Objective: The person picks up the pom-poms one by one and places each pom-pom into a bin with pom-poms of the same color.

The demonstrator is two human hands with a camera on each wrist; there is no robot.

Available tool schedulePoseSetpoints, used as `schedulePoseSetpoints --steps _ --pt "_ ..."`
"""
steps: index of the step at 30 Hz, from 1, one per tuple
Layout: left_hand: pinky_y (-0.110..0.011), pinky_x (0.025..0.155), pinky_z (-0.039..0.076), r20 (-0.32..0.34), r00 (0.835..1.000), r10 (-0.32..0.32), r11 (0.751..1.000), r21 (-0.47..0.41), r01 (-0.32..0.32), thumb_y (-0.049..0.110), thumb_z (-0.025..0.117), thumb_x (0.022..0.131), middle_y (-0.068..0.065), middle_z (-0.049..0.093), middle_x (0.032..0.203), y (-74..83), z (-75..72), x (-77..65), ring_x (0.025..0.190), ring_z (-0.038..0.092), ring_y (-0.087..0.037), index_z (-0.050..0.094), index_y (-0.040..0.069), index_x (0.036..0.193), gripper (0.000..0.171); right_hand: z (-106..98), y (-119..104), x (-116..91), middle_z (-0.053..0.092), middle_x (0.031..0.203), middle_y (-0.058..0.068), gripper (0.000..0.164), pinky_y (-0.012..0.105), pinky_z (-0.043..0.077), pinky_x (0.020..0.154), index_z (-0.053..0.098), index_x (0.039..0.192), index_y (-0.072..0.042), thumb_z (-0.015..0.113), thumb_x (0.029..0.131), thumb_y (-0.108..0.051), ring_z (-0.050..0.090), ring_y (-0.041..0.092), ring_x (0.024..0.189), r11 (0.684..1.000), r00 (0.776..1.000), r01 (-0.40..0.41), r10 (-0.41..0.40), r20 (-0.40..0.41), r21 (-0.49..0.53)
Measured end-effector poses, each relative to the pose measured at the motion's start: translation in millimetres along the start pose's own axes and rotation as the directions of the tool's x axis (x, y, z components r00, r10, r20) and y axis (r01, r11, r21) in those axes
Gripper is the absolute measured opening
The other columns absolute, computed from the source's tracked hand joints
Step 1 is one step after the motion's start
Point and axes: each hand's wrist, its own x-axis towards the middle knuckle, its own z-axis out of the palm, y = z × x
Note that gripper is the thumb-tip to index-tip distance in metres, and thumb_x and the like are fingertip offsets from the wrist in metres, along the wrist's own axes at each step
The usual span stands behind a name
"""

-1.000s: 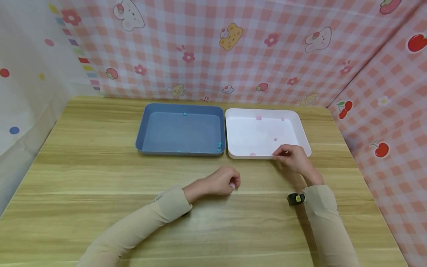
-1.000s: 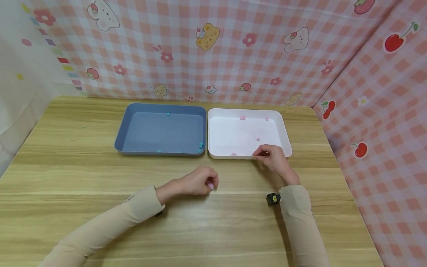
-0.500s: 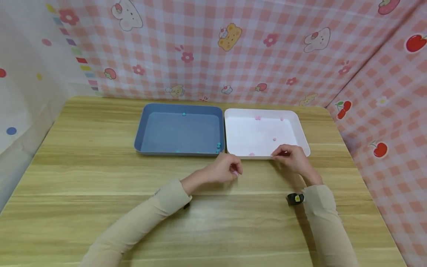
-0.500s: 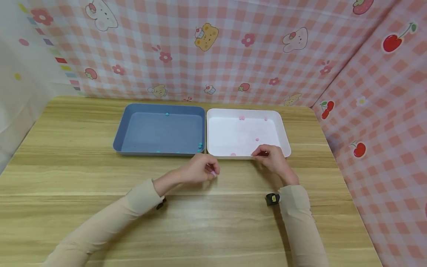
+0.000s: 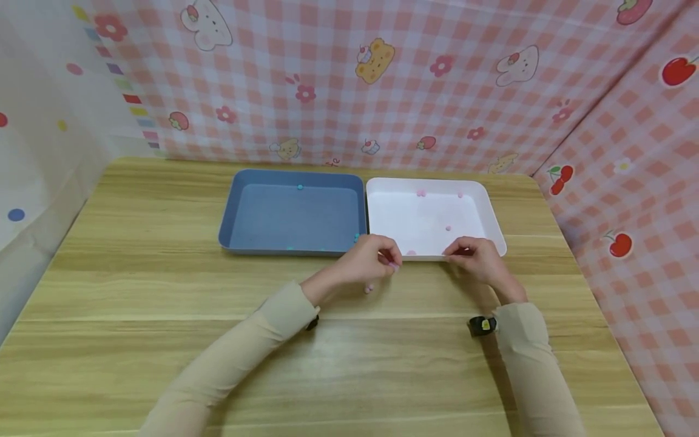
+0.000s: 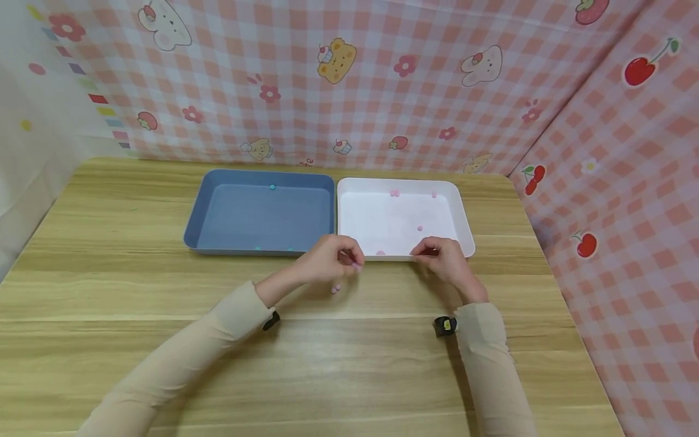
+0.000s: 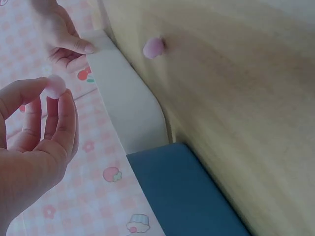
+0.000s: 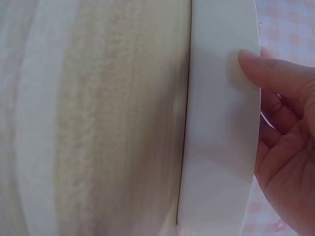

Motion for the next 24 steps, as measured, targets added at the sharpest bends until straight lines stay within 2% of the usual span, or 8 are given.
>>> schedulePoseSetpoints --steps 2,11,19,24 --pt "-0.019 0.073 0.05 -0.016 1.0 0.017 1.0 -0.007 -0.017 -0.007 0.064 0.08 -0.01 0.065 0.084 0.5 -0.3 3.6 0.078 0.06 -0.014 0.064 -0.001 0.082 0.007 -0.3 1.0 -0.1 0.067 0.074 0.01 0.011 0.012 0.045 0.061 0.068 0.075 -0.002 0.072 0.075 0.009 0.053 0.003 0.066 1.0 1.0 0.001 -0.001 0.001 0.001" --pt "-0.018 0.071 0.05 -0.091 0.994 0.057 0.998 0.012 -0.056 -0.008 0.064 0.079 -0.013 0.065 0.084 8.4 -2.9 19.4 0.078 0.062 -0.017 0.065 -0.004 0.085 0.007 -0.1 2.1 -0.5 0.067 0.074 0.01 0.011 0.012 0.044 0.061 0.069 0.076 -0.002 0.072 0.075 0.009 0.053 0.003 0.066 1.0 1.0 0.008 -0.008 0.004 -0.001" --pt "-0.017 0.067 0.048 -0.179 0.983 0.028 0.999 -0.016 -0.032 -0.005 0.066 0.08 -0.013 0.066 0.082 10.9 -3.2 36.3 0.079 0.063 -0.019 0.066 -0.003 0.083 0.004 -1.2 0.6 0.5 0.067 0.074 0.011 0.01 0.011 0.043 0.061 0.069 0.076 -0.001 0.074 0.074 0.007 0.053 0.005 0.066 0.999 0.999 0.032 -0.031 -0.012 0.017" --pt "-0.017 0.067 0.046 -0.202 0.979 0.007 1.0 0.0 -0.008 -0.004 0.067 0.08 -0.012 0.067 0.083 6.8 -2.8 46.6 0.082 0.063 -0.02 0.067 -0.001 0.084 0.004 -1.3 1.1 0.2 0.067 0.074 0.01 0.009 0.011 0.043 0.06 0.069 0.076 -0.001 0.074 0.074 0.007 0.053 0.004 0.066 1.0 1.0 0.013 -0.013 -0.004 0.015"
